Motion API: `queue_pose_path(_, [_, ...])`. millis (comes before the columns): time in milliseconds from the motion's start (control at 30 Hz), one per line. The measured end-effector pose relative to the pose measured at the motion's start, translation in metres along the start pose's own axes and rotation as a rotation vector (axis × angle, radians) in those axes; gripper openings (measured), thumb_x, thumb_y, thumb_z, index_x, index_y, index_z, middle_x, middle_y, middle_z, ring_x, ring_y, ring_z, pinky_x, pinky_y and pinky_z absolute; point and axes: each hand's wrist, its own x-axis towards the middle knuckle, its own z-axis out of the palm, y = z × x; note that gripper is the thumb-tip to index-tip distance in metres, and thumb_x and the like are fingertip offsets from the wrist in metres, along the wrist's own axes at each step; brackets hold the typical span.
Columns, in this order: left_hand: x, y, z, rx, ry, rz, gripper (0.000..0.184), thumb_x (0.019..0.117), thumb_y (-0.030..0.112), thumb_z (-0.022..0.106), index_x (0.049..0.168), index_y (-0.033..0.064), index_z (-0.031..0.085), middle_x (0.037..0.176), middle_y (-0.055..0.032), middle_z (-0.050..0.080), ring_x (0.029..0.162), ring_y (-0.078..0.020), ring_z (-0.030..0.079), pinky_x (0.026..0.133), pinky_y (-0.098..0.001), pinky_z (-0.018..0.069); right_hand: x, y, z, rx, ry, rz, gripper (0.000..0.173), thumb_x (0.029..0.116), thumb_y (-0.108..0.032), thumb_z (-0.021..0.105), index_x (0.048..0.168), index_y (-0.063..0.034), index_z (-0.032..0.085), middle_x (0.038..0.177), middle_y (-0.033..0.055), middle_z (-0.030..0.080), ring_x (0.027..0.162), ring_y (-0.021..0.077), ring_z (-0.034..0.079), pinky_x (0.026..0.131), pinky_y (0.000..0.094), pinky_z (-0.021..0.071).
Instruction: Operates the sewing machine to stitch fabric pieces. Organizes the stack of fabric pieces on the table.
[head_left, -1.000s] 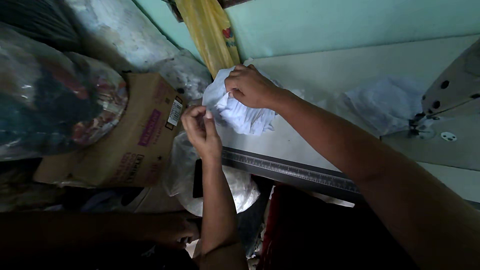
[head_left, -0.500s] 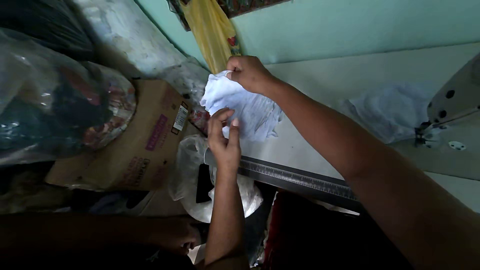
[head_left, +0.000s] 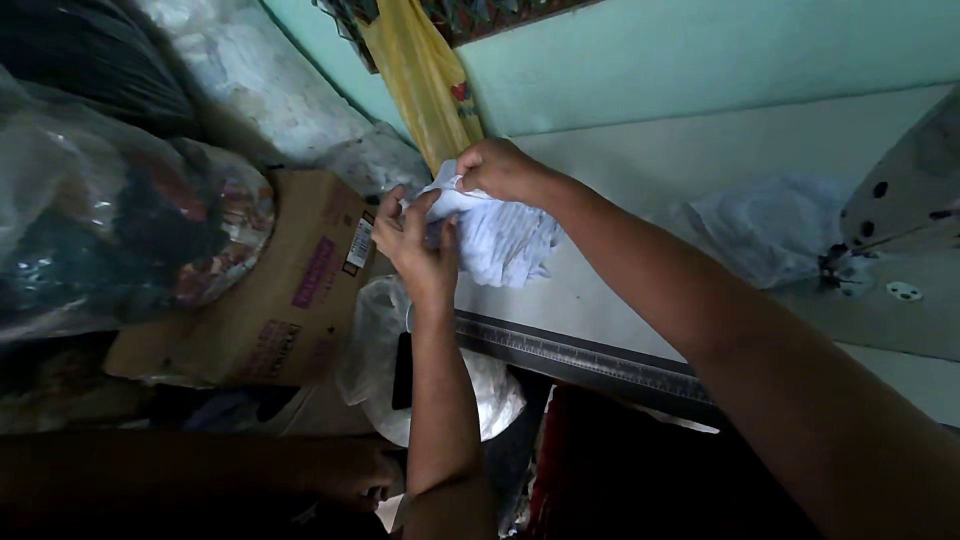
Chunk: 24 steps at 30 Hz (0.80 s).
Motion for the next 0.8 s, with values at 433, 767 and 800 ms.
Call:
queue_pose_path(433, [-0.034,0.001,0.003,0.182,-0.08,0.14,0.015,0.097,0.025,0.07,0.098,0.0114,0.075,0.128,-0.0159,0.065,0.115,-0.0389,0.058,0.099,-0.0592,0.0381,0.001,-0.003,0.006,-0.054,-0.078,0.105,0.025,0.1031,-0.014,0.057,0.116,0.0028,0.069,0.117,0.0213,0.067,0.112,0.0319,0.062,0.098,0.0526,0.0471])
queue_pose_path(767, [-0.043,0.012,-0.003,0.199,-0.232,-0.051,0.048,0.1005,0.047,0.057,0.129,0.0103,0.068,0.126,-0.0206,0.059,0.113,-0.041,0.054,0.098,-0.0615,0.0368,-0.001,-0.005,0.008,0.05,0.026,0.174,0.024,0.104,-0.014,0.056,0.119,0.0006,0.068,0.12,0.02,0.066,0.114,0.0302,0.061,0.097,0.0516,0.0474])
queue_pose_path(800, [-0.044,0.011,-0.004,0.202,-0.238,-0.054,0.048,0.1008,0.049,0.055,0.127,0.011,0.069,0.135,-0.0204,0.056,0.12,-0.041,0.053,0.102,-0.0618,0.0355,0.0,-0.005,0.008,0.057,0.035,0.18,0.023,0.104,-0.014,0.056,0.118,0.0001,0.068,0.12,0.0193,0.066,0.113,0.0295,0.061,0.097,0.0512,0.0475])
